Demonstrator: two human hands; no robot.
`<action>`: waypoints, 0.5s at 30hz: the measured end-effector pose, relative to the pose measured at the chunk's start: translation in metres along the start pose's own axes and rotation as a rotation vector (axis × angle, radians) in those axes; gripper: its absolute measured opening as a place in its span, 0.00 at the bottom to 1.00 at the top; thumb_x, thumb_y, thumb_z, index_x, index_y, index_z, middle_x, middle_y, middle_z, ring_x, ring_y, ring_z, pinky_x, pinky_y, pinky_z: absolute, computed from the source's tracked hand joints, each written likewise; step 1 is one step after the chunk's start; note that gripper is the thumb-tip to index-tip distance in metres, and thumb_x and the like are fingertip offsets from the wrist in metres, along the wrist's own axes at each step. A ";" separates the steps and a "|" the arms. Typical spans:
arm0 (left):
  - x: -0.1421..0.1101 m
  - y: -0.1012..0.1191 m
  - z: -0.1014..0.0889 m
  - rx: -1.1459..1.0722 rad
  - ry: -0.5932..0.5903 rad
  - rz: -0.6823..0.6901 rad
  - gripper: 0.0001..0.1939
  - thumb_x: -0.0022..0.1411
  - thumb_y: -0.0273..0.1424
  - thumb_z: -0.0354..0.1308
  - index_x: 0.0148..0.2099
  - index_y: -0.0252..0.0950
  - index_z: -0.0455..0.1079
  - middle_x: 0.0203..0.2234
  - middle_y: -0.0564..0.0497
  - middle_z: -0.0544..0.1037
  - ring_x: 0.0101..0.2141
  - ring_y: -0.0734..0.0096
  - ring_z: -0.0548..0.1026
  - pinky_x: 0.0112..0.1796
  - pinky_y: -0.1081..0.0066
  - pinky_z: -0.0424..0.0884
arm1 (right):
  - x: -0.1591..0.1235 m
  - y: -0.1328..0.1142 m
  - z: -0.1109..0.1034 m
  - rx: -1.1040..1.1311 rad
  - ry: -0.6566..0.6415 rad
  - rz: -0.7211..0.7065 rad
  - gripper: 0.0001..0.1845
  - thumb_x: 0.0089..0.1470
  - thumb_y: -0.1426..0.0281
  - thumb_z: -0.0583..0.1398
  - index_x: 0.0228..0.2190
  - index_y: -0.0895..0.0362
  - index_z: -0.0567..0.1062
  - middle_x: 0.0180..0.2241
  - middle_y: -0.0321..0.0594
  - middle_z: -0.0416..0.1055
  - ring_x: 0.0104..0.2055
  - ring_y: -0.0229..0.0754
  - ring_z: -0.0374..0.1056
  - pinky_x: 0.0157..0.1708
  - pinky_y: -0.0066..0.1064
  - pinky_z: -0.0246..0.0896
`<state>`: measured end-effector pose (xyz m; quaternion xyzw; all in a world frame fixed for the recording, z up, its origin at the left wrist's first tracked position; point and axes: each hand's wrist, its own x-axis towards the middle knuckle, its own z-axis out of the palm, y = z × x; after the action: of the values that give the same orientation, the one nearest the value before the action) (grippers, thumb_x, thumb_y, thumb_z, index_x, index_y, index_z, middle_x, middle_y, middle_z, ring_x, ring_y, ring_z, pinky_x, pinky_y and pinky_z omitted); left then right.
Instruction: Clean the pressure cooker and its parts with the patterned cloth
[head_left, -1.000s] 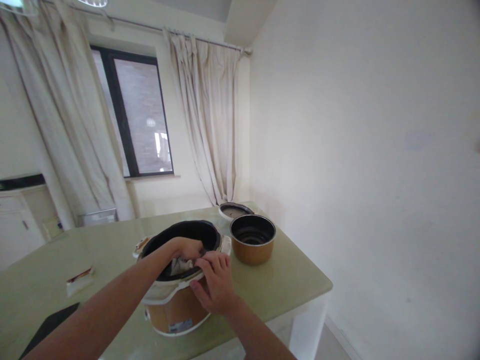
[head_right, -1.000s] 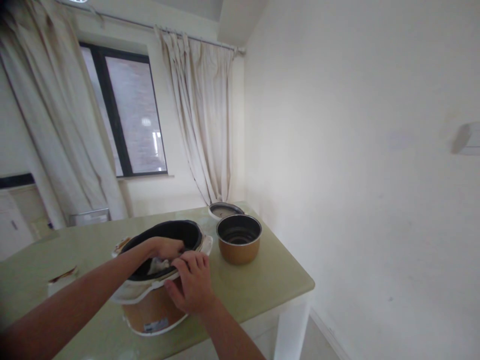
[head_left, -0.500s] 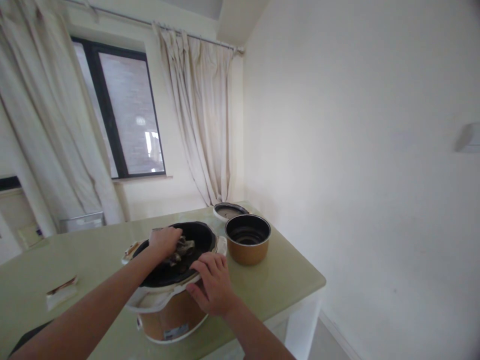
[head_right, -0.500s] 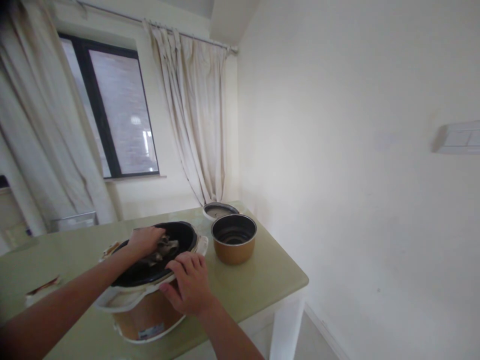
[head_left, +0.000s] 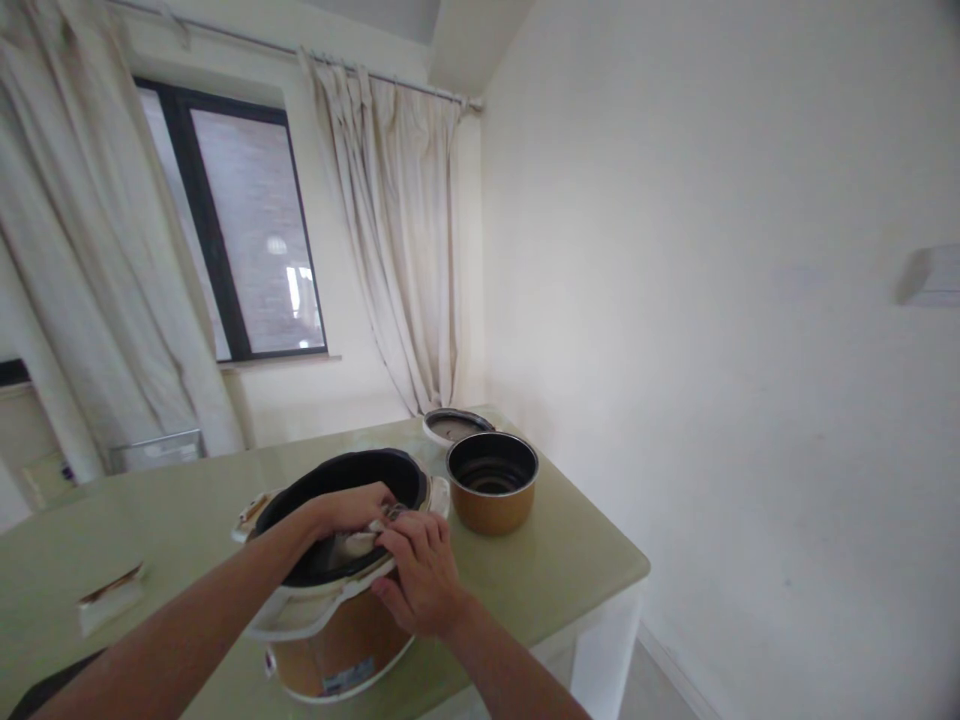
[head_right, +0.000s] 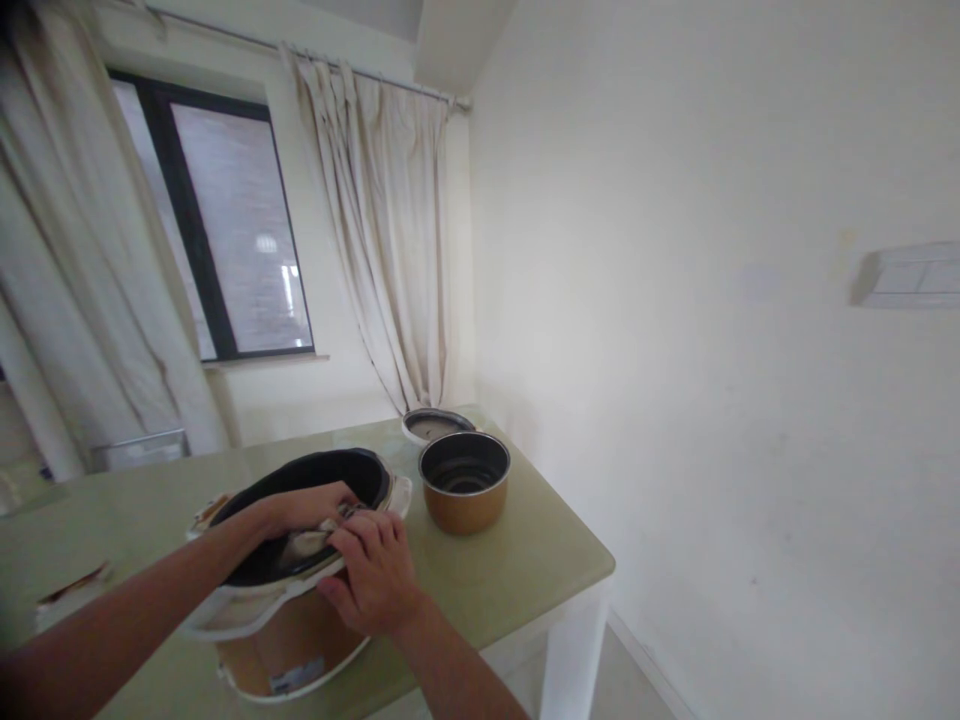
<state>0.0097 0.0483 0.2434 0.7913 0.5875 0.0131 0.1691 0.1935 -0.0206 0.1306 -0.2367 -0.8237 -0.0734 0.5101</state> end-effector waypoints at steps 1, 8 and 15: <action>0.006 0.008 0.001 -0.007 0.010 0.015 0.12 0.51 0.36 0.63 0.36 0.36 0.82 0.34 0.49 0.85 0.39 0.56 0.80 0.41 0.65 0.77 | -0.001 0.001 0.001 -0.005 0.006 -0.003 0.25 0.72 0.52 0.50 0.58 0.56 0.69 0.53 0.50 0.72 0.59 0.53 0.64 0.62 0.49 0.56; 0.032 0.024 -0.004 0.117 0.281 -0.236 0.21 0.61 0.41 0.56 0.52 0.38 0.79 0.49 0.36 0.83 0.50 0.43 0.81 0.46 0.56 0.75 | -0.002 0.005 -0.002 -0.004 0.014 0.036 0.23 0.71 0.55 0.51 0.58 0.55 0.68 0.54 0.50 0.71 0.62 0.53 0.63 0.65 0.49 0.55; 0.005 -0.013 -0.021 0.327 0.266 -0.340 0.20 0.62 0.33 0.56 0.53 0.35 0.78 0.52 0.29 0.81 0.55 0.37 0.79 0.52 0.47 0.74 | 0.004 0.005 -0.015 0.005 -0.056 0.042 0.21 0.71 0.57 0.54 0.58 0.54 0.68 0.53 0.48 0.73 0.62 0.51 0.63 0.65 0.47 0.55</action>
<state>-0.0052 0.0616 0.2583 0.6892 0.7234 -0.0066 -0.0398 0.2063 -0.0206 0.1407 -0.2546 -0.8328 -0.0540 0.4887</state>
